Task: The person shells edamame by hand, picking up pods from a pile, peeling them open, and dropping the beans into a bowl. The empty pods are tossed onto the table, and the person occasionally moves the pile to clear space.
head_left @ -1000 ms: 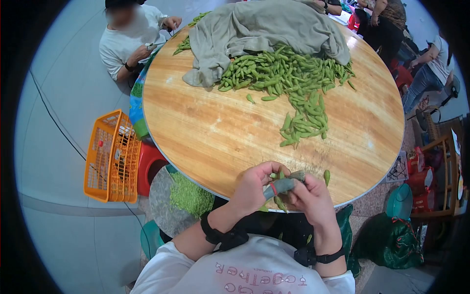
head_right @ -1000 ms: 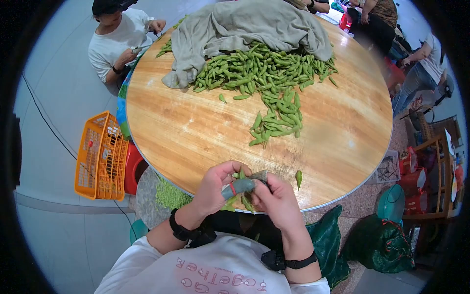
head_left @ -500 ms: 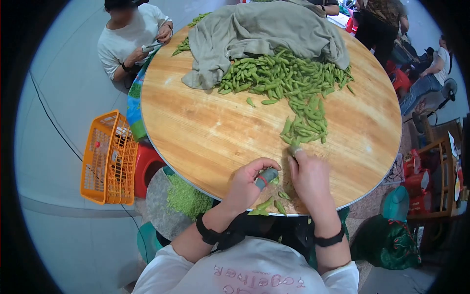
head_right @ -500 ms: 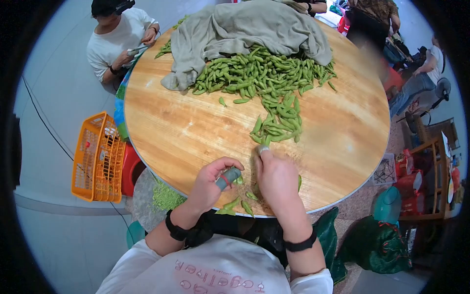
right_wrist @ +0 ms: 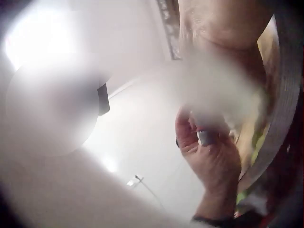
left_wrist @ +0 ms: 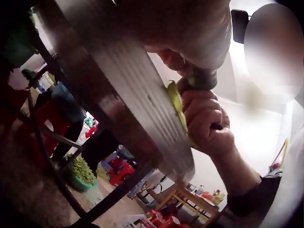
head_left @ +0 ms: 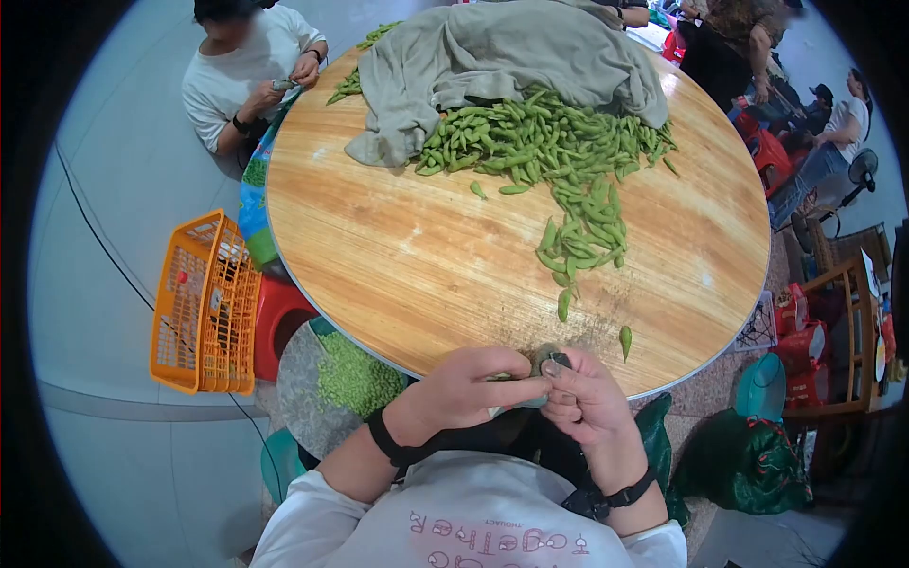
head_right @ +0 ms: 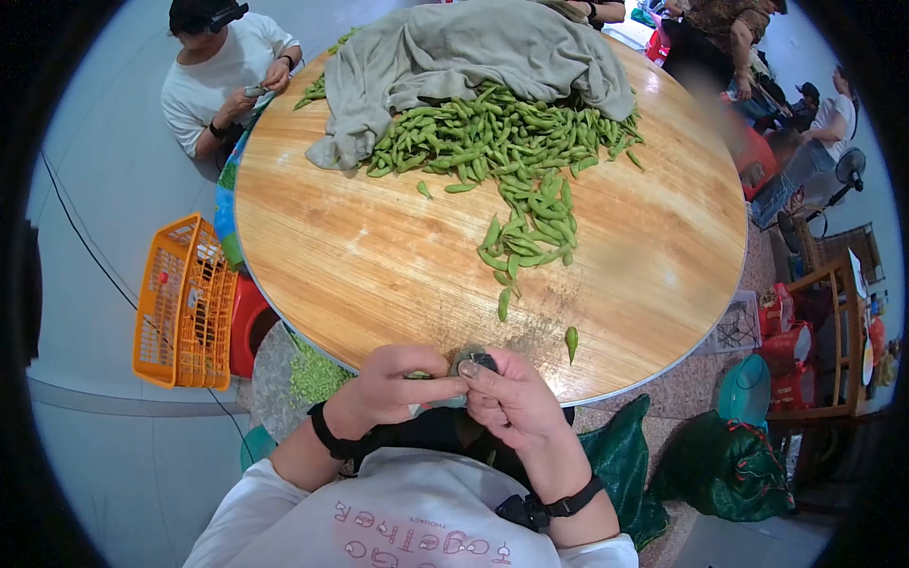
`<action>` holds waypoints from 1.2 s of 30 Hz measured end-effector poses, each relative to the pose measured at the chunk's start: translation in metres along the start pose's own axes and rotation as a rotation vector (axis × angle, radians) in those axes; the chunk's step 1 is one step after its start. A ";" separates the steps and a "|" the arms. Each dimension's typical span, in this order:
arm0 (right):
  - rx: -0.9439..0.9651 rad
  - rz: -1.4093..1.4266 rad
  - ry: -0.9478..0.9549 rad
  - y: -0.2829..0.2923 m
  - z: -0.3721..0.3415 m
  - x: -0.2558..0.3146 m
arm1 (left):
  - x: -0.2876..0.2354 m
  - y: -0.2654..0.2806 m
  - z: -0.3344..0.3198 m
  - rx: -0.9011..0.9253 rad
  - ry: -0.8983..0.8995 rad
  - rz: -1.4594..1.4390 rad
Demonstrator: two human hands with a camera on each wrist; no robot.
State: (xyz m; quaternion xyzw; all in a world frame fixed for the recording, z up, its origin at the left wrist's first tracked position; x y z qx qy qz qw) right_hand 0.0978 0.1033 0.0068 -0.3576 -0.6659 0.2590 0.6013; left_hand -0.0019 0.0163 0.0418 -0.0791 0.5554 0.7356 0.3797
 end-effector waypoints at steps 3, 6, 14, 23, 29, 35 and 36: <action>0.052 0.246 -0.012 -0.007 0.003 -0.005 | 0.000 0.002 0.000 -0.240 -0.045 -0.136; -0.162 -0.121 0.097 -0.007 0.001 0.015 | 0.006 -0.003 0.005 -0.387 0.096 -0.231; 0.075 -0.366 0.088 -0.010 -0.005 0.028 | 0.021 -0.027 0.004 -0.211 0.001 -1.775; -0.746 -1.980 0.110 0.009 0.023 0.047 | 0.045 -0.019 -0.002 -0.425 0.597 -1.293; -0.372 -0.884 0.232 0.026 0.013 0.042 | 0.042 -0.025 0.008 -0.436 0.579 -1.326; -0.013 0.046 0.052 0.009 0.006 0.018 | 0.034 -0.029 0.020 -0.440 0.529 -1.582; -0.009 0.044 0.034 0.006 0.007 0.016 | 0.032 -0.032 0.020 -0.468 0.510 -1.676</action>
Point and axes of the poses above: each hand's wrist, its own z-axis towards the middle knuckle, its own y-axis out of the back of the hand, x = y × z, the point moved 5 cm from there along z, towards the middle knuckle, and after that the axes turned 13 degrees about x, right-handed, at the moved point
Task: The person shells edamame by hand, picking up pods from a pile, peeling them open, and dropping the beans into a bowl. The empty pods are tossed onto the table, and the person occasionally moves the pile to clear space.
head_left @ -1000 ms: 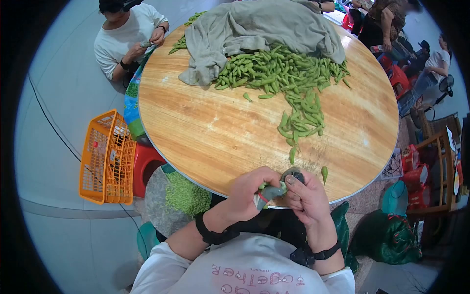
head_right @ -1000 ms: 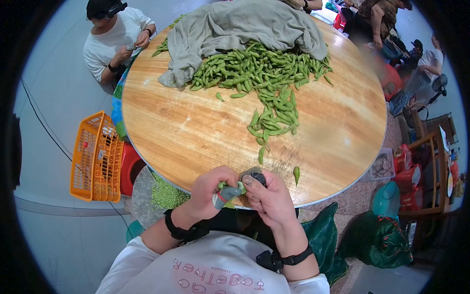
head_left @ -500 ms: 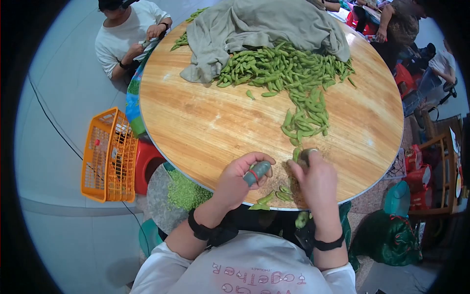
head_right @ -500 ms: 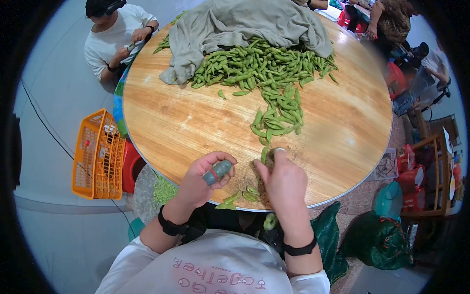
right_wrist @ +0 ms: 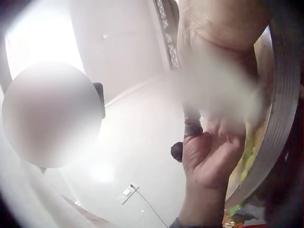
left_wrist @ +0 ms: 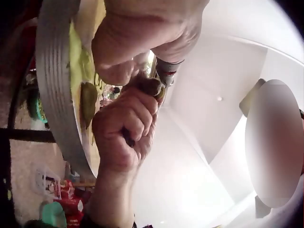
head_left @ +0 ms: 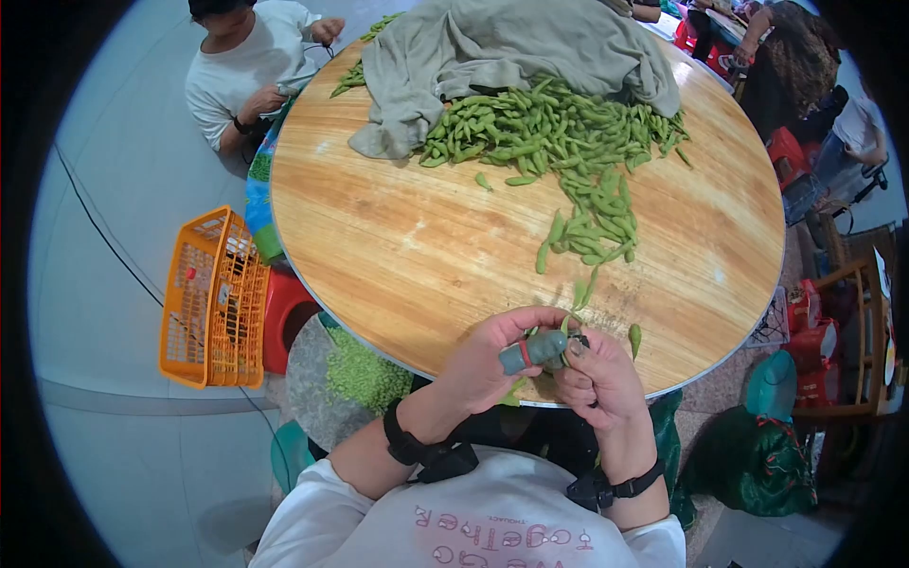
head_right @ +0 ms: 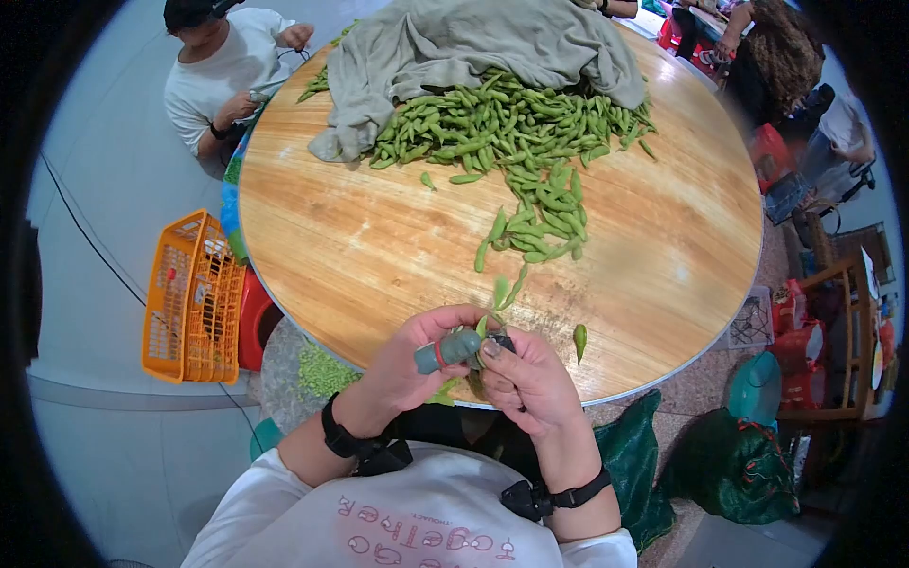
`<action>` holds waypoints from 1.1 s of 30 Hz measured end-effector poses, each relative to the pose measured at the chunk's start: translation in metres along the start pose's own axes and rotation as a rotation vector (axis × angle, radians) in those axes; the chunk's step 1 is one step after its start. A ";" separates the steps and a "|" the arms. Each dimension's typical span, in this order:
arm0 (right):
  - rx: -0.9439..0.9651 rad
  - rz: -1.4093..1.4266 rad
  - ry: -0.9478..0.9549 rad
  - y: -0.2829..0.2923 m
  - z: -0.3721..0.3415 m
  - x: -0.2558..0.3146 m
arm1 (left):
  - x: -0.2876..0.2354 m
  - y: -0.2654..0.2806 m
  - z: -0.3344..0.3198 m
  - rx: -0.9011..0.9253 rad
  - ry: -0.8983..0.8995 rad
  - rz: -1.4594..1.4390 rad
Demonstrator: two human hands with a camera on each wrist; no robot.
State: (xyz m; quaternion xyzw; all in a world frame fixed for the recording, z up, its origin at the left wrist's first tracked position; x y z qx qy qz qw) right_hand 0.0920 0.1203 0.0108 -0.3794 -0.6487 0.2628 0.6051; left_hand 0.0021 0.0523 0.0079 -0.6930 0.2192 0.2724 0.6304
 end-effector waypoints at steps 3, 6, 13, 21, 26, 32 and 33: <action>-0.016 -0.127 -0.029 -0.009 0.000 -0.002 | 0.005 0.009 0.001 0.090 -0.099 -0.092; -0.038 -0.330 -0.018 -0.017 -0.003 -0.001 | 0.000 0.013 -0.002 -0.027 -0.176 -0.112; 0.015 -0.368 0.004 -0.027 -0.007 0.001 | -0.005 0.021 -0.010 -0.164 -0.252 0.179; -0.039 -0.215 -0.036 -0.017 -0.011 -0.006 | -0.009 0.004 -0.010 0.041 -0.332 0.692; 0.070 0.161 -0.097 -0.015 -0.011 -0.018 | 0.000 0.002 -0.011 0.092 -0.078 0.032; 0.005 -0.269 -0.015 -0.017 -0.009 -0.012 | 0.003 0.006 -0.012 -0.065 -0.163 0.122; -0.009 -0.256 -0.013 -0.016 -0.008 -0.011 | 0.002 0.006 -0.012 -0.122 -0.157 0.184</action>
Point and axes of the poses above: each hand's wrist, its own z-axis towards the middle knuckle, its own y-axis out of the back of the hand, x = y × z, the point moved 5 cm from there along z, towards the middle knuckle, and after that the axes turned 13 degrees about x, right-handed, at the moved point
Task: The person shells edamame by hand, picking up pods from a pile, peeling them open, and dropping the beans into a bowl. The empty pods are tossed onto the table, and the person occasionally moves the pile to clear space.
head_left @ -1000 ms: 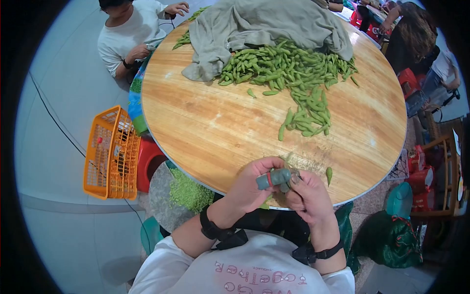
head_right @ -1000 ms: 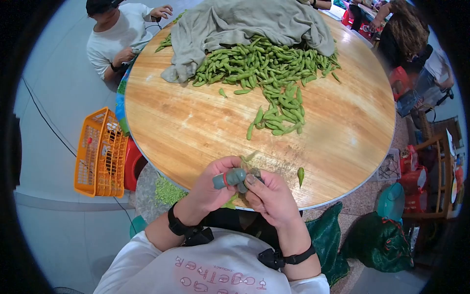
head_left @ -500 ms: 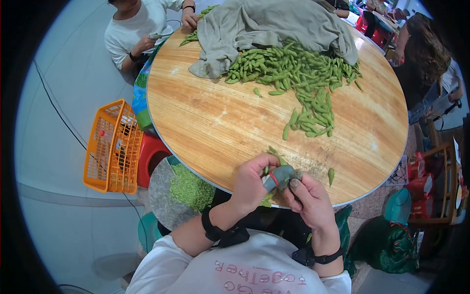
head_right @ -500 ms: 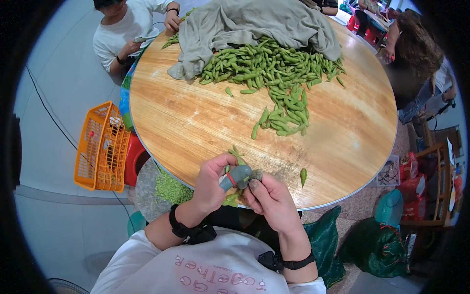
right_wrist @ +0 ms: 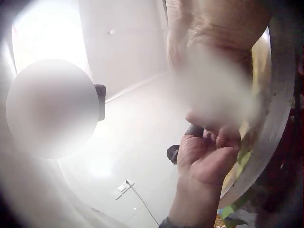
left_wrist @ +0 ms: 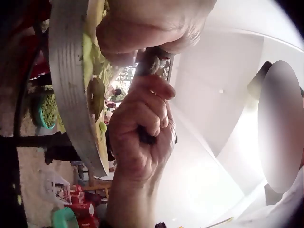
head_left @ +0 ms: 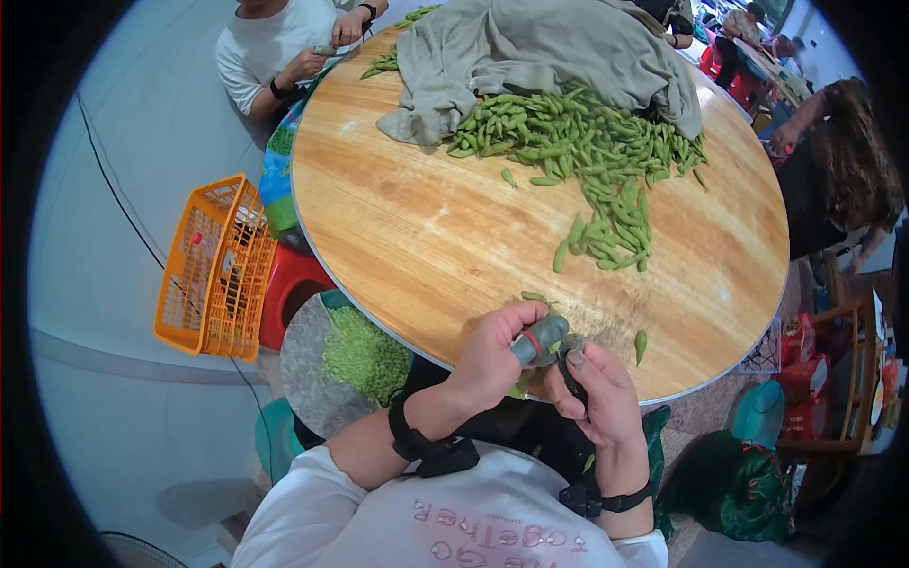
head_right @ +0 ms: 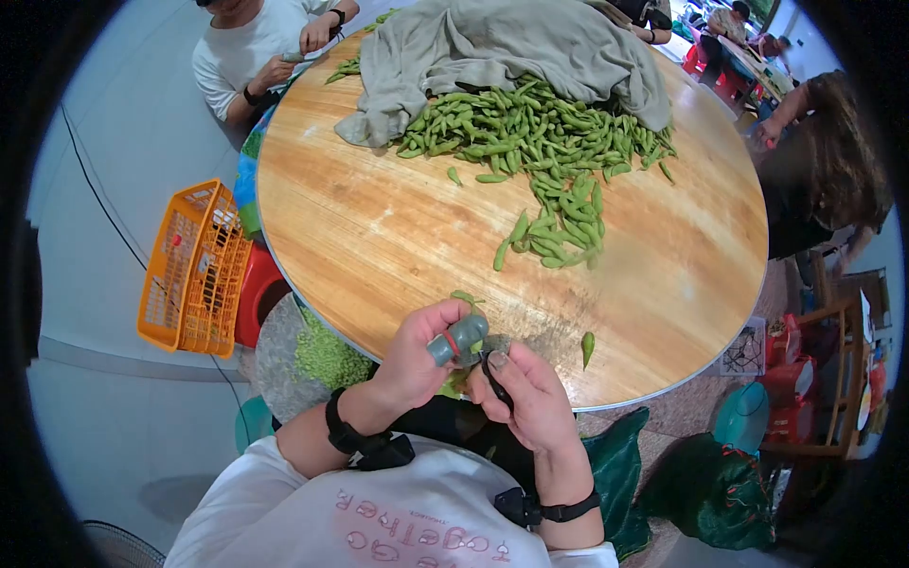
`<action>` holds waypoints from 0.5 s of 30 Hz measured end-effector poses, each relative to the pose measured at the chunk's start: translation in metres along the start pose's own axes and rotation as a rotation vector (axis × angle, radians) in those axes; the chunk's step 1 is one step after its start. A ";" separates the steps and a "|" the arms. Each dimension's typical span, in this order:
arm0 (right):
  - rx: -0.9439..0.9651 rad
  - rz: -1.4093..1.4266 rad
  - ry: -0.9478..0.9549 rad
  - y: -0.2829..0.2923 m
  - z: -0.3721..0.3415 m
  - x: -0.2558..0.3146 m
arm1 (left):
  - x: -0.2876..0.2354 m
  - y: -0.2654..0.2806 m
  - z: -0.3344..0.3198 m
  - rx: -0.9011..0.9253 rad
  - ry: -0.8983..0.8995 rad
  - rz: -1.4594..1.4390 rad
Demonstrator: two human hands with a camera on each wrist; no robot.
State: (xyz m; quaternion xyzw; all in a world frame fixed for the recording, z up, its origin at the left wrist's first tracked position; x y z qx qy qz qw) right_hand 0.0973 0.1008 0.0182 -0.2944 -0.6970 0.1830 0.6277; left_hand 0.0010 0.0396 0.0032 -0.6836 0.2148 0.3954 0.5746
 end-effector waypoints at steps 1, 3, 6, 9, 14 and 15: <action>-0.014 0.014 0.000 0.001 0.000 0.000 | 0.001 0.001 0.001 -0.001 -0.005 -0.004; 0.005 0.049 0.011 0.001 0.000 -0.002 | -0.005 0.001 0.002 0.069 -0.081 0.328; 0.069 0.249 -0.008 0.000 -0.002 -0.004 | 0.001 -0.001 0.002 0.242 -0.010 0.073; 0.077 0.402 -0.043 0.001 -0.002 -0.008 | 0.003 0.000 0.002 0.303 0.030 -0.138; -0.177 -0.287 0.037 0.021 0.001 -0.006 | -0.001 0.005 0.011 0.206 0.007 0.454; -0.220 -0.505 0.103 0.024 0.001 -0.002 | -0.003 0.007 0.013 0.165 0.014 0.722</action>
Point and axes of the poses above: each hand's wrist, its own z-axis towards the middle knuckle, its own y-axis out of the back of the hand, x = y × z, the point moved 5 cm from there along z, towards the middle knuckle, and after that the axes turned 13 degrees about x, right-handed, at the moved point
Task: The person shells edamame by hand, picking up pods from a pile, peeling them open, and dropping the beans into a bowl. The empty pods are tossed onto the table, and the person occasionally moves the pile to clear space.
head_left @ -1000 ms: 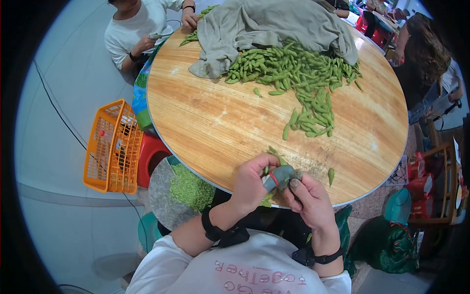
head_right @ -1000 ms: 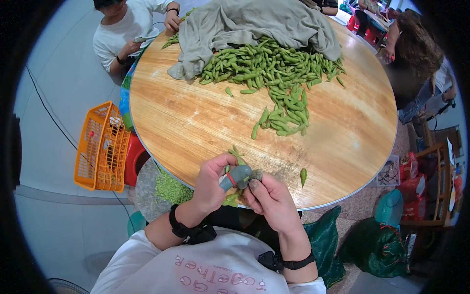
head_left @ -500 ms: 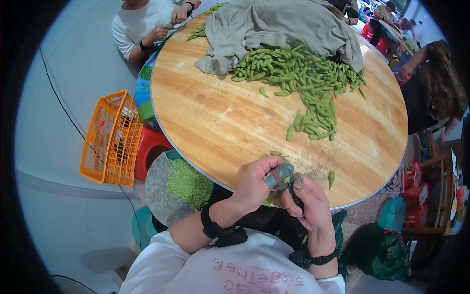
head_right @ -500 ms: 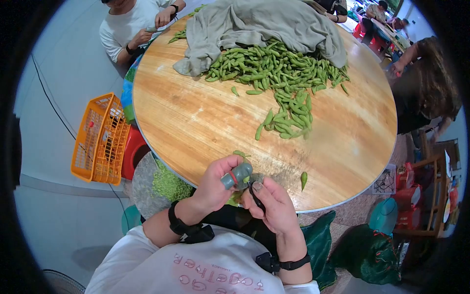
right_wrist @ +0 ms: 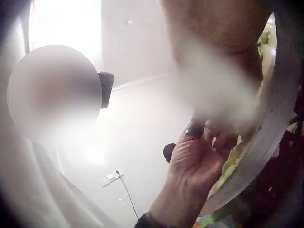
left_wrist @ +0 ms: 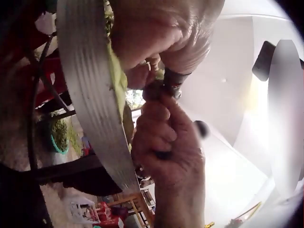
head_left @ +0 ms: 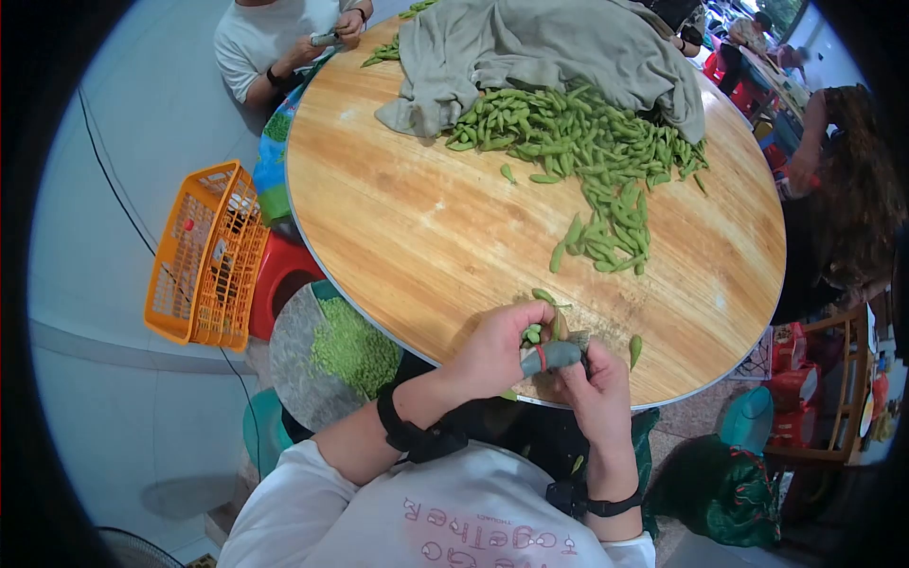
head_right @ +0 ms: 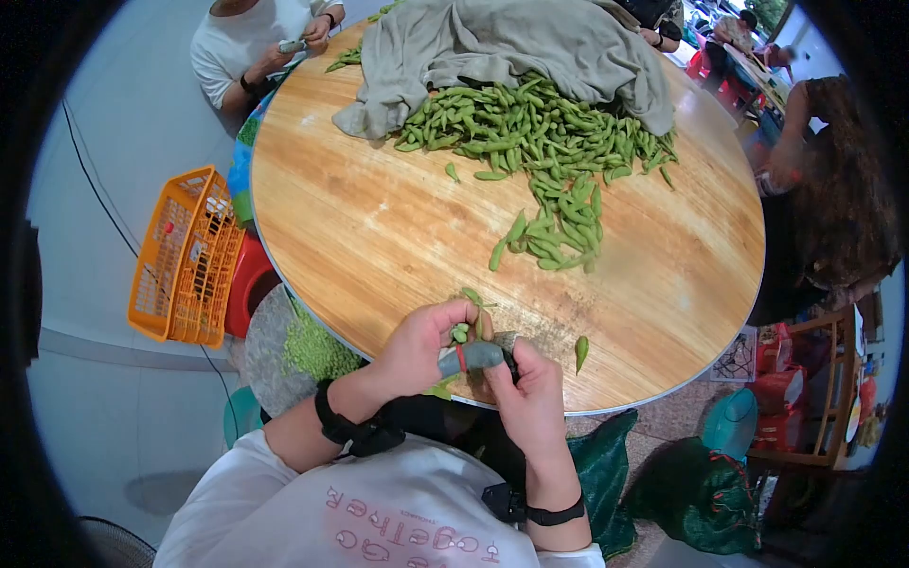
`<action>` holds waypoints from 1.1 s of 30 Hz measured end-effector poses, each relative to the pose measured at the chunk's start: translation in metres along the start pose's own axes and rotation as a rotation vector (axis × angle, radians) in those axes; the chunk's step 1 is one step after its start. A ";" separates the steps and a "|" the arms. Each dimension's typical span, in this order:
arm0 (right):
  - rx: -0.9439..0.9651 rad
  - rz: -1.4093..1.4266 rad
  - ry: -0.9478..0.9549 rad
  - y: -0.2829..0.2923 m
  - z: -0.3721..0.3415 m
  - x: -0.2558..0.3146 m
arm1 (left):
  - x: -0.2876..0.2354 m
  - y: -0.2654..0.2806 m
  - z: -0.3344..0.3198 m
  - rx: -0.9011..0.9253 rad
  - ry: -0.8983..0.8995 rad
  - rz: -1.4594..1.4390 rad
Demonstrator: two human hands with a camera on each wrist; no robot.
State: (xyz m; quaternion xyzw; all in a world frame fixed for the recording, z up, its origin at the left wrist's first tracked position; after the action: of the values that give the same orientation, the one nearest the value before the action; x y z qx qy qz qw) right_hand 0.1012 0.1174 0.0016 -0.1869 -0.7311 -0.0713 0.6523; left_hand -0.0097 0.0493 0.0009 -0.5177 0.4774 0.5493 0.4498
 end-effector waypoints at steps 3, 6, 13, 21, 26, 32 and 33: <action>0.018 0.092 -0.015 0.006 -0.001 0.007 | -0.006 0.002 0.003 0.117 -0.083 -0.271; 0.144 0.599 -0.140 -0.005 -0.004 0.009 | -0.009 0.007 0.001 0.277 -0.100 -0.468; -0.073 -0.079 -0.044 0.012 0.004 0.015 | -0.008 0.011 0.001 0.071 0.036 -0.522; -0.150 -0.084 0.006 0.010 0.015 0.015 | -0.027 0.013 -0.006 -0.047 -0.084 0.279; 0.030 0.667 -0.144 -0.001 0.014 0.001 | -0.041 0.010 -0.007 0.134 -0.320 0.572; 0.110 1.171 0.016 -0.017 0.019 -0.001 | -0.036 0.015 -0.016 -0.090 -0.502 0.416; 0.121 1.173 0.011 -0.017 0.018 0.004 | -0.021 0.023 -0.013 -0.123 -0.322 0.039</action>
State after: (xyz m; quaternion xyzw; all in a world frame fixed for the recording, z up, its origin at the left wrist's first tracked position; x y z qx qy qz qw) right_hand 0.0777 0.1084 0.0053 -0.5222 -0.5049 0.3422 0.5961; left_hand -0.0293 0.0336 0.0234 -0.4402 0.3745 0.6619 0.4773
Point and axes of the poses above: each hand's wrist, its own z-axis towards the middle knuckle, its own y-axis out of the back of the hand, x = y × z, the point moved 5 cm from there along z, towards the middle knuckle, and after that the axes turned 13 degrees about x, right-handed, at the moved point
